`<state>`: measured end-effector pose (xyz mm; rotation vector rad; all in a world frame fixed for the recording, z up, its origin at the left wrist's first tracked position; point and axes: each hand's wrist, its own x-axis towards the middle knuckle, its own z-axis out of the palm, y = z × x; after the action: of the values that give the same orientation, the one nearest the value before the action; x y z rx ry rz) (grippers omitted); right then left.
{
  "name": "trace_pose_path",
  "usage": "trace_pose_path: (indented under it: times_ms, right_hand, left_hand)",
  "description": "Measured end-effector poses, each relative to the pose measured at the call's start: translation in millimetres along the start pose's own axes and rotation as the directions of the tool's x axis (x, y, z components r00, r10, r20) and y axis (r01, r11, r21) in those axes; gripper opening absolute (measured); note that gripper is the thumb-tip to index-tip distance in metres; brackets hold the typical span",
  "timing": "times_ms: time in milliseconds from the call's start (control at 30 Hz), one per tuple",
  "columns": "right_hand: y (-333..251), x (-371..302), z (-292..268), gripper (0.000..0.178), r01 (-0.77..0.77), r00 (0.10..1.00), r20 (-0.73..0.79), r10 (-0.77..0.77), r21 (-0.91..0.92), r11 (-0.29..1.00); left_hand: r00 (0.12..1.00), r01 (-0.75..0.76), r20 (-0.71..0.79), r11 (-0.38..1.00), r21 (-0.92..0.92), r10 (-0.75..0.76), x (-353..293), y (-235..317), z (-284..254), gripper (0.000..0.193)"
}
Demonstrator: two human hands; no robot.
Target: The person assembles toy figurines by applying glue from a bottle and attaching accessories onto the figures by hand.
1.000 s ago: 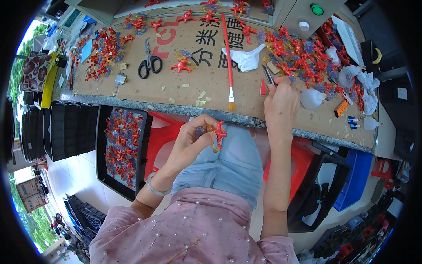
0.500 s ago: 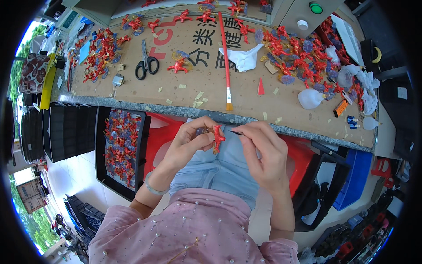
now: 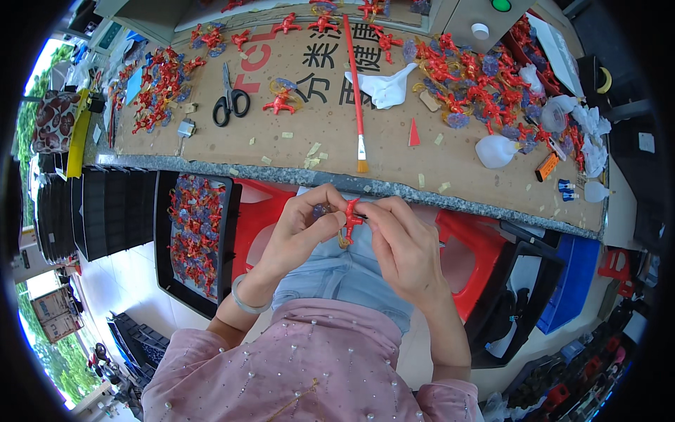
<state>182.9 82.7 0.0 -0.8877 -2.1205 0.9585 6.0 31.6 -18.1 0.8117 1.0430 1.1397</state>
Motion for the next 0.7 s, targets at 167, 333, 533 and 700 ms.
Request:
trace_pose_path:
  times_ms: [167, 333, 533, 700]
  right_hand:
    - [2.2, -2.6, 0.2, 0.027, 0.027, 1.0, -0.009, -0.028, -0.036, 0.999]
    - [2.2, -3.5, 2.1, 0.029, 0.068, 0.996, -0.05, -0.073, -0.084, 0.994]
    - [1.3, -4.2, 6.0, 0.03, 0.079, 0.992, -0.087, -0.09, -0.119, 0.99]
    - [2.6, -5.8, 9.2, 0.031, 0.071, 0.991, -0.105, -0.084, -0.122, 0.99]
  left_hand:
    - [0.999, 0.022, -0.043, 0.999, 0.029, -0.021, -0.7, 4.6, 4.0, 0.004]
    - [0.999, -0.018, -0.045, 1.0, -0.012, 0.017, -0.5, 3.6, 8.0, 0.003]
    - [0.998, -0.041, -0.046, 0.998, 0.04, 0.043, -0.8, 1.8, 5.6, 0.003]
    - [0.998, -0.046, -0.046, 0.998, 0.039, 0.047, -0.8, 1.5, 5.1, 0.004]
